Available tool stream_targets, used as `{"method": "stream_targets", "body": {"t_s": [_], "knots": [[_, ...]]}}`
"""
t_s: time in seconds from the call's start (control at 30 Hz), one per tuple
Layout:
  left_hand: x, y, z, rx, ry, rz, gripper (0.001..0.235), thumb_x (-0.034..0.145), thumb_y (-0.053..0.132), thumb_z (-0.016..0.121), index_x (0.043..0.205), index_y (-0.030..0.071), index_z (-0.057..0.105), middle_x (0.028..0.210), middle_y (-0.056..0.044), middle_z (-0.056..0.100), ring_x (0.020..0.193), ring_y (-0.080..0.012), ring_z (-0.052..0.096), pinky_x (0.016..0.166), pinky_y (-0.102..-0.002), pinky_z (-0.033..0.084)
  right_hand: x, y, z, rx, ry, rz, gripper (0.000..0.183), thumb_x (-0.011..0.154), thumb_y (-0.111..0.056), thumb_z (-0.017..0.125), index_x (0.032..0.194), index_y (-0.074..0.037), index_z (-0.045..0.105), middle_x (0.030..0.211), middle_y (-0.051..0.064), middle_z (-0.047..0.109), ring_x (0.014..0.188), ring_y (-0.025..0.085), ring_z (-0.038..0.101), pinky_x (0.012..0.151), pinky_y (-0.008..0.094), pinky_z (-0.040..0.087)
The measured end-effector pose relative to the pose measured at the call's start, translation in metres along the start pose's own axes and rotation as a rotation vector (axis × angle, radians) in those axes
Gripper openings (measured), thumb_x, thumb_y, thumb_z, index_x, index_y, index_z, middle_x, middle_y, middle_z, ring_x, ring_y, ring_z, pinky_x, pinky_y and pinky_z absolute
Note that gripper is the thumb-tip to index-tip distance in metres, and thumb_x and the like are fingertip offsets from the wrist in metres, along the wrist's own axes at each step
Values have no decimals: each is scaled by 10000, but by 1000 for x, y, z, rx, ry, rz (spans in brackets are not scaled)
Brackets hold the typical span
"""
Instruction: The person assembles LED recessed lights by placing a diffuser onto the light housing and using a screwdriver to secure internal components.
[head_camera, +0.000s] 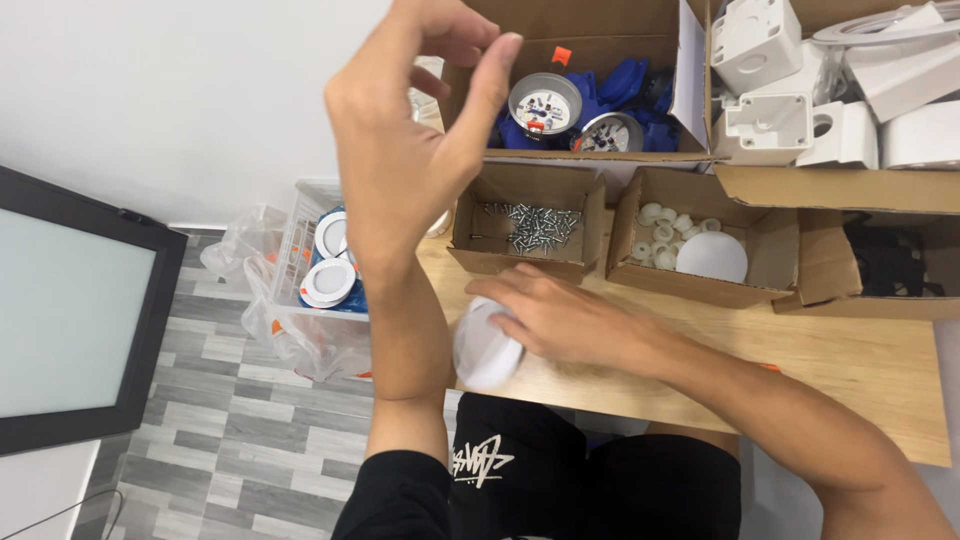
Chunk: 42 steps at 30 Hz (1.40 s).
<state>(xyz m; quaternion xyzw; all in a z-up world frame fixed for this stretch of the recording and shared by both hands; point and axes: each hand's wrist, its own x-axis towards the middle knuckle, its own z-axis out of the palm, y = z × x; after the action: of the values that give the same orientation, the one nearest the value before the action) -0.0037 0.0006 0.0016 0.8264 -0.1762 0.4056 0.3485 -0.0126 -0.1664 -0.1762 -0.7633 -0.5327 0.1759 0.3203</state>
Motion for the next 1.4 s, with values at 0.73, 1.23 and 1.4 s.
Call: {"method": "stream_targets", "body": {"t_s": [0.73,1.23,1.4], "knots": [[-15,25,-22,52,64,76,123,1115,7,758,1092,20,638,1044,-93,745,936,-231,739,772,-361,557,-20,5,70,-532,-242,-205,1142,493,-575,1127,1397,-77,637,1528,211,518,1392,442,483,978,555,504],[-14,36,-14,0,68,73,115,1104,4,738,1079,17,626,1085,-130,762,1034,-276,742,777,-359,545,-30,-5,-102,1009,233,-138,1037,779,-392,934,1609,-30,430,1731,184,446,1572,310,503,1327,462,427],[-8,31,8,-27,-175,178,301,1091,205,786,1249,16,613,1304,-155,710,1220,-348,693,1087,-454,560,-21,-31,-133,1681,680,53,800,894,-596,650,1445,-16,645,1379,189,714,1287,341,680,1142,524,548]]}}
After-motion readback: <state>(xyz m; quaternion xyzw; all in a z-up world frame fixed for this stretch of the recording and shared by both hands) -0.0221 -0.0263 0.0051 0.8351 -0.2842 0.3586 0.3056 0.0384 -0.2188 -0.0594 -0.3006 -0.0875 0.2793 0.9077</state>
